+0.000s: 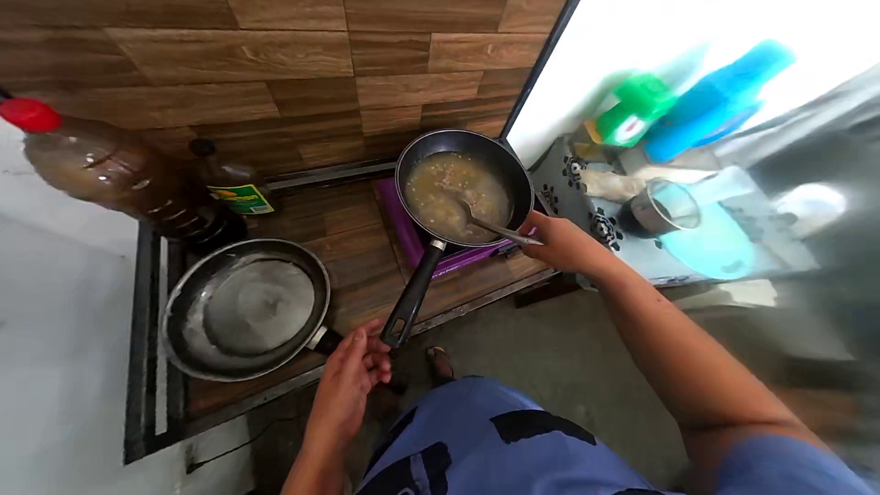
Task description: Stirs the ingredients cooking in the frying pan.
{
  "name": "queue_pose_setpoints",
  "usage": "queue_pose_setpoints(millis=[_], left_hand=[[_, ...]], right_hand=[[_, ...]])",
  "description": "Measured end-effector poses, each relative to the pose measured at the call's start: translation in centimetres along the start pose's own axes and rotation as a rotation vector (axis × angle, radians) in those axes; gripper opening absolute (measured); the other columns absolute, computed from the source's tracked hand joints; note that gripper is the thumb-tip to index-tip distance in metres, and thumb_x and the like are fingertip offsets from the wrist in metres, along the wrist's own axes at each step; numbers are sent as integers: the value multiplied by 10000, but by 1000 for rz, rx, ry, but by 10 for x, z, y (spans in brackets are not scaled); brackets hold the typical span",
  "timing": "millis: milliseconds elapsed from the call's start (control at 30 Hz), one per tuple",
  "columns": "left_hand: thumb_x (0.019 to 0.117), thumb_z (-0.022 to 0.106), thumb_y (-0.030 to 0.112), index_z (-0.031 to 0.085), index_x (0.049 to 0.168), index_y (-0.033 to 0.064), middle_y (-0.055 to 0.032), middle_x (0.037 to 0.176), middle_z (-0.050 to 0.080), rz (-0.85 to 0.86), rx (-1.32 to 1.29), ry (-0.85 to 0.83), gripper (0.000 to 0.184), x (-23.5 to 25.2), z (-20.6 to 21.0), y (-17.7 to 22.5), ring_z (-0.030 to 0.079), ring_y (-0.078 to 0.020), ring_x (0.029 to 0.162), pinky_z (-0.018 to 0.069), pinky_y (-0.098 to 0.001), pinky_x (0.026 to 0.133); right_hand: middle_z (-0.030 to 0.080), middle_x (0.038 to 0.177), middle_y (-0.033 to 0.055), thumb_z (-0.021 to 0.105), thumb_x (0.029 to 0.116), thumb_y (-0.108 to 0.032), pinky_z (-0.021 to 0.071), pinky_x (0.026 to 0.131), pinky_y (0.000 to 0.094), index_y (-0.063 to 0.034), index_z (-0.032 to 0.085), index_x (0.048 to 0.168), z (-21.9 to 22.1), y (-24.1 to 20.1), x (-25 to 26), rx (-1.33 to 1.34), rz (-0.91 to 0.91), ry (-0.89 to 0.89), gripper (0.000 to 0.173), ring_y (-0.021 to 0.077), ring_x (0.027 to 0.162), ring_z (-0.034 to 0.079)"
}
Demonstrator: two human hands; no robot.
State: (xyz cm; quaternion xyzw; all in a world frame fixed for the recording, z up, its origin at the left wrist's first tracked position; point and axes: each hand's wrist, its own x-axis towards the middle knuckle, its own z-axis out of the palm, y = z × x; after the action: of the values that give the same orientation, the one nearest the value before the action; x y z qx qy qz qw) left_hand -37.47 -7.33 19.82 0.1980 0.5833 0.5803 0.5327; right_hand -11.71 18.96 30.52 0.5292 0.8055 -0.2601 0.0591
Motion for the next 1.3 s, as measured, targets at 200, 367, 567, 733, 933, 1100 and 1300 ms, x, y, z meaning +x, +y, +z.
queue_pose_setpoints(millis=[200, 367, 567, 733, 933, 1100, 1300], left_hand=[[1126, 205, 349, 396, 1526, 76, -145, 1238, 670, -164, -207, -297, 521, 24, 11, 32, 741, -281, 927, 652, -431, 711], [1122, 273, 233, 435, 1509, 107, -137, 1214, 699, -243, -182, -358, 438, 33, 20, 37, 729, -178, 753, 596, -265, 530], [1105, 322, 164, 562, 1266, 55, -106, 948, 739, -226, -54, -286, 309, 32, 30, 34, 587, -50, 491, 475, -156, 416], [1092, 326, 175, 572, 1195, 66, -53, 841, 678, -207, -40, -255, 288, 32, 35, 31, 496, -14, 448, 414, -134, 389], [1089, 312, 174, 576, 1170, 73, -23, 816, 653, -175, -60, -246, 294, 30, 37, 30, 458, 8, 432, 390, -117, 378], [1085, 327, 172, 581, 1134, 69, -17, 807, 648, -163, -77, -218, 279, 27, 41, 29, 450, 9, 418, 390, -121, 361], [1092, 312, 167, 577, 1130, 62, -34, 816, 634, -181, -104, -237, 288, 28, 41, 29, 440, -2, 415, 385, -126, 356]], right_hand=[[704, 973, 195, 640, 927, -72, 522, 684, 636, -83, 610, 1223, 10, -33, -20, -299, 53, 140, 297, 436, 884, 694], [713, 988, 149, 608, 942, -80, 521, 591, 557, -87, 606, 1194, 15, -28, -37, -421, -16, 231, 252, 375, 774, 704], [713, 990, 186, 623, 990, -203, 511, 708, 650, -181, 576, 1356, -32, -6, -33, -272, 125, 40, 369, 434, 911, 692], [702, 1034, 169, 649, 1026, -257, 507, 824, 661, -131, 645, 1291, -76, 18, -12, -195, 53, -119, 294, 383, 958, 674], [703, 1073, 160, 640, 1034, -222, 500, 905, 579, -66, 697, 1223, -104, 14, 6, -287, -58, -270, 252, 322, 995, 664], [694, 1107, 171, 644, 1028, -180, 483, 915, 546, -49, 704, 1216, -113, -2, 9, -331, -32, -349, 237, 310, 1035, 648], [708, 1133, 133, 665, 1014, -176, 486, 943, 553, -79, 722, 1203, -103, 0, 14, -224, -1, -348, 219, 282, 1060, 655]])
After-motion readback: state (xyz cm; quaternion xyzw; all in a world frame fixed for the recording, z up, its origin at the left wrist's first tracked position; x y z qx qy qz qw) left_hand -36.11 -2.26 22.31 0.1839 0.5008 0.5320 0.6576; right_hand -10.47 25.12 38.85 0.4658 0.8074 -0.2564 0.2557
